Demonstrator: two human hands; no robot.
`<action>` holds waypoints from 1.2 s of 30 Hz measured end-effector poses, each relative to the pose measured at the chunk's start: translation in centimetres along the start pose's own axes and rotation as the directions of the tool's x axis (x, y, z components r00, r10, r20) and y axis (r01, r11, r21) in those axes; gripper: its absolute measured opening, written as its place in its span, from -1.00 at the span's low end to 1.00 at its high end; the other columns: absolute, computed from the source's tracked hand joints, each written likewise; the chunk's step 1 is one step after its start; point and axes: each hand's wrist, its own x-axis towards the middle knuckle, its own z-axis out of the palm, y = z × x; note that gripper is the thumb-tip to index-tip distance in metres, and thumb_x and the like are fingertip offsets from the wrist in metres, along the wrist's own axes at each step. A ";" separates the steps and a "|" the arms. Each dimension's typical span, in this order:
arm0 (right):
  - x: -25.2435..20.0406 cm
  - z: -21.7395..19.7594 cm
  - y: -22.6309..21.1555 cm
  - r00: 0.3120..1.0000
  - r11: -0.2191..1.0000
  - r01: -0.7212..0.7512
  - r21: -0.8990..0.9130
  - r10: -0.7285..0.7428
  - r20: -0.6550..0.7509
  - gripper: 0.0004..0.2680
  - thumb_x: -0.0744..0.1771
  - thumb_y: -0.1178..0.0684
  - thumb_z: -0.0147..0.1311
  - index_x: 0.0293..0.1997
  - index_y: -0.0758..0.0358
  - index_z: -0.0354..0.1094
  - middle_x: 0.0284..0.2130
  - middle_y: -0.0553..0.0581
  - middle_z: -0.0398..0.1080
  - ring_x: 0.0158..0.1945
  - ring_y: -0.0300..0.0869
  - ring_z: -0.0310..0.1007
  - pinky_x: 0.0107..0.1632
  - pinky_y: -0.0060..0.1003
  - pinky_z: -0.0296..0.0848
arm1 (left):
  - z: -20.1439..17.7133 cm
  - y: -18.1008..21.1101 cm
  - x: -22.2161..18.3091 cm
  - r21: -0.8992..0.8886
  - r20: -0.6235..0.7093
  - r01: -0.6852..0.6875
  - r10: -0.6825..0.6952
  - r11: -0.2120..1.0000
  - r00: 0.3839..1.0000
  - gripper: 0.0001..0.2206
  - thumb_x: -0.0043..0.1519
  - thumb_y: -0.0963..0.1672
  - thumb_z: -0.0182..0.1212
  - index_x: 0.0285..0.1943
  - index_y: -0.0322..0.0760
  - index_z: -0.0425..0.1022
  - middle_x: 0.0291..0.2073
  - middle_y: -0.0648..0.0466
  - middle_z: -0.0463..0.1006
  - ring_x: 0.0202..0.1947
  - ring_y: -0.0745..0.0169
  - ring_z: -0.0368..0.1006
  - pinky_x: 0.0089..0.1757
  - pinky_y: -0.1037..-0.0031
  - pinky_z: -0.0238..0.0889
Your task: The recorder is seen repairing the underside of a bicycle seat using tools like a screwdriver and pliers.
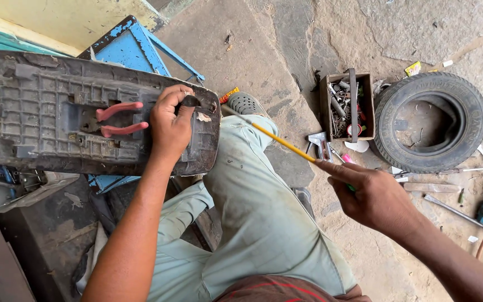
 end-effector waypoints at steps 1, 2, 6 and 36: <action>-0.1 0.1 0.0 0.999 0.999 0.032 0.008 -0.032 -0.001 -0.69 0.28 0.10 0.15 0.15 -0.01 0.47 -0.44 0.14 0.58 -0.67 -0.08 0.48 -0.57 -0.14 0.45 | -0.1 0.3 0.0 -0.042 -0.006 0.026 -0.026 0.999 1.000 -0.93 0.32 -0.26 0.23 -0.07 -0.47 0.52 -0.06 -0.07 0.59 -0.05 0.10 0.55 -0.01 0.39 0.38; 0.1 0.1 -0.2 1.000 0.999 0.031 0.008 -0.031 0.000 -0.69 0.28 0.10 0.15 0.15 -0.01 0.47 -0.44 0.14 0.58 -0.67 -0.08 0.48 -0.57 -0.14 0.45 | 0.0 0.3 0.0 -0.042 -0.006 0.027 -0.028 0.999 1.000 -0.93 0.32 -0.26 0.23 -0.07 -0.47 0.52 -0.06 -0.07 0.59 -0.05 0.10 0.55 -0.01 0.39 0.38; 0.5 0.0 -0.2 0.998 0.997 0.053 -0.058 -0.050 0.044 -0.70 0.29 0.09 0.14 0.16 -0.03 0.49 -0.49 0.12 0.58 -0.75 -0.13 0.40 -0.65 -0.16 0.38 | 0.1 0.3 0.0 -0.033 0.012 0.018 -0.017 0.999 1.000 -0.91 0.37 -0.24 0.17 -0.03 -0.46 0.51 -0.07 -0.07 0.59 -0.02 0.09 0.54 0.02 0.37 0.37; -0.4 2.6 0.0 0.969 0.974 0.225 -0.035 -0.220 0.110 -0.64 0.27 0.16 0.05 0.23 0.15 0.38 -0.47 0.11 0.52 -0.71 -0.08 0.41 -0.64 -0.16 0.42 | 0.2 0.5 0.1 0.044 0.085 0.042 -0.046 0.998 0.995 -0.95 0.22 -0.20 0.15 -0.25 -0.36 0.44 -0.27 -0.05 0.53 -0.14 -0.08 0.48 -0.07 0.20 0.27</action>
